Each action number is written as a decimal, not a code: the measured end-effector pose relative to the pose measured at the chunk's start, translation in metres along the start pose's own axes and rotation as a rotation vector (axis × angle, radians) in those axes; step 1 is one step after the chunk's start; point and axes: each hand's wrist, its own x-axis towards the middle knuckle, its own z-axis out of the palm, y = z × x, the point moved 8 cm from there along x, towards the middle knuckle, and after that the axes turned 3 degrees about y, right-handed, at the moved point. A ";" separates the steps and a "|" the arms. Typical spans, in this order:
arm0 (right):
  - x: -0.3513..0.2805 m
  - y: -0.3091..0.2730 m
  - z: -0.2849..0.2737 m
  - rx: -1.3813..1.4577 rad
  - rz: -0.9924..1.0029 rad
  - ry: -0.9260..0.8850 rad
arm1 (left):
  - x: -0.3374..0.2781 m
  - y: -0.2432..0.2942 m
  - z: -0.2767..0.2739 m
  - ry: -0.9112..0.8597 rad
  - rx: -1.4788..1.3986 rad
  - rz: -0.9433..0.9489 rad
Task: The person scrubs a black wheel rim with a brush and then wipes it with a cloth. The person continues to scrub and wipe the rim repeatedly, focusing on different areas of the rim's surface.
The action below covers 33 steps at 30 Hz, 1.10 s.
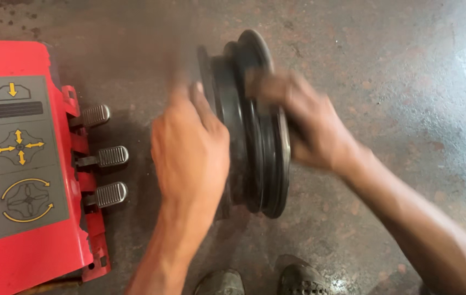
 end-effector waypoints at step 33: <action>0.020 0.061 0.008 0.053 0.085 0.188 | 0.040 0.000 0.008 -0.021 0.103 0.077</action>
